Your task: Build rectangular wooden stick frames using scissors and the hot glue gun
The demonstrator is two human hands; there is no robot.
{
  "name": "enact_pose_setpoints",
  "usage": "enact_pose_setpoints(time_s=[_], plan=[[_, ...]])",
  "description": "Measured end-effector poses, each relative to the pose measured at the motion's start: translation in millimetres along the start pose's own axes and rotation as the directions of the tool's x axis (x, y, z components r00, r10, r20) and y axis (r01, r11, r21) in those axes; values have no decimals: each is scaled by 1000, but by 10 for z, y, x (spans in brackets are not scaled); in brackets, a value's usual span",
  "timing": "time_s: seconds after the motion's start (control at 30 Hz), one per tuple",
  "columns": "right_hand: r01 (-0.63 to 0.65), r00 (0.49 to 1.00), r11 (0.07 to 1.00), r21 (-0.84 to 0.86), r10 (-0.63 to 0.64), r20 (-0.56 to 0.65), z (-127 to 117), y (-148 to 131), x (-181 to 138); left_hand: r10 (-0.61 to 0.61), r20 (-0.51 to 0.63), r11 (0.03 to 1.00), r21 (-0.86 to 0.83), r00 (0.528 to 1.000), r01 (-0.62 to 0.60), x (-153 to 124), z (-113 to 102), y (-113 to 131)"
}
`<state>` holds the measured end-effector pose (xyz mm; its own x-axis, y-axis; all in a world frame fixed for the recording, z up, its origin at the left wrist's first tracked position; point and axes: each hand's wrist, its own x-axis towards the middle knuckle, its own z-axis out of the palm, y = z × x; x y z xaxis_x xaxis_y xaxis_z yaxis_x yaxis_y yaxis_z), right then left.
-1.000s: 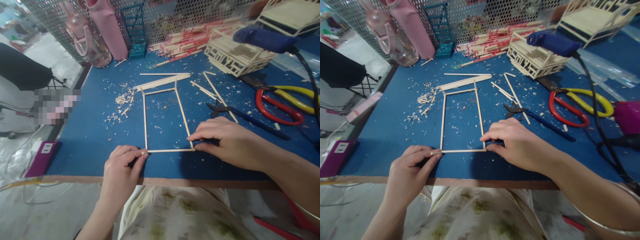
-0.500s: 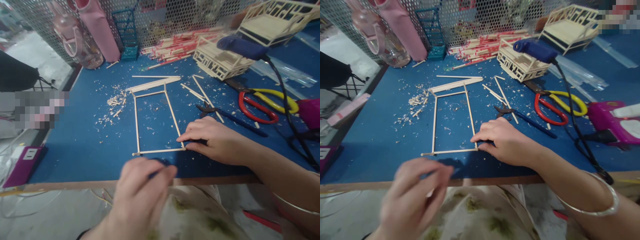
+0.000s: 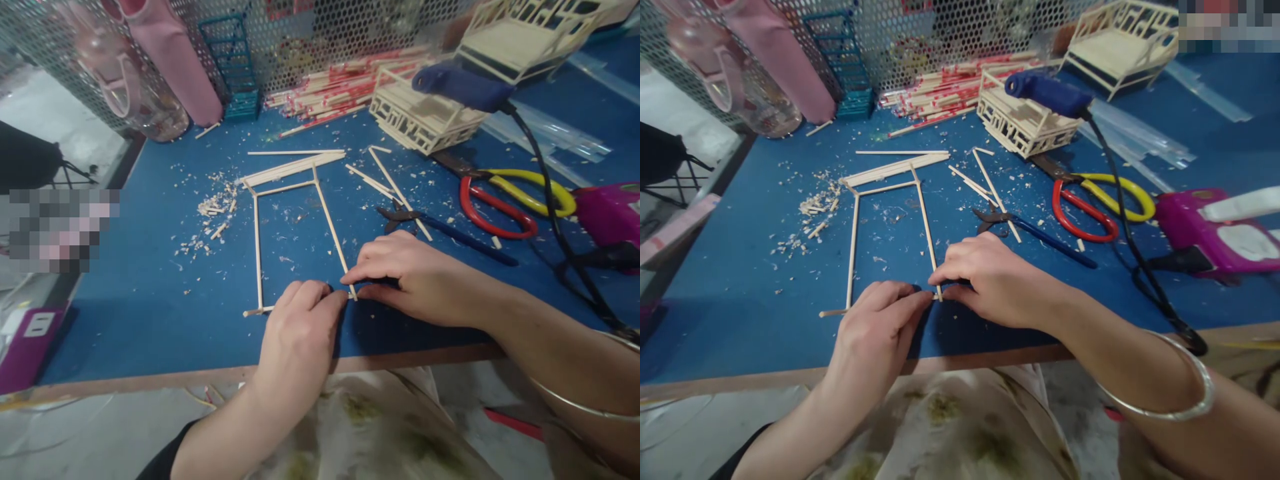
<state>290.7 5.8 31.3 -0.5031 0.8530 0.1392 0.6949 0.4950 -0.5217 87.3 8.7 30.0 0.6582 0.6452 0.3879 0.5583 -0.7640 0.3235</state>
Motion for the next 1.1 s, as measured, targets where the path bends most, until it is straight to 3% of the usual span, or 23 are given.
enact_pose_setpoints(time_s=[0.33,0.5,0.67,0.8,1.1], plan=[[-66,997,996,61,69,-38,14,-25,18,1,12,1000,-26,1000,-1,18,11,-16],[-65,997,996,62,68,-48,15,-31,22,12,27,999,49,1000,-13,37,-7,17],[-67,997,995,67,69,-35,16,-35,28,93,75,982,156,993,-104,-39,-25,58],[-66,997,996,63,69,-32,8,-36,27,73,104,968,231,992,-96,-117,-28,87],[-54,998,996,66,56,-26,10,-36,20,52,9,993,102,999,-53,-174,24,53]])
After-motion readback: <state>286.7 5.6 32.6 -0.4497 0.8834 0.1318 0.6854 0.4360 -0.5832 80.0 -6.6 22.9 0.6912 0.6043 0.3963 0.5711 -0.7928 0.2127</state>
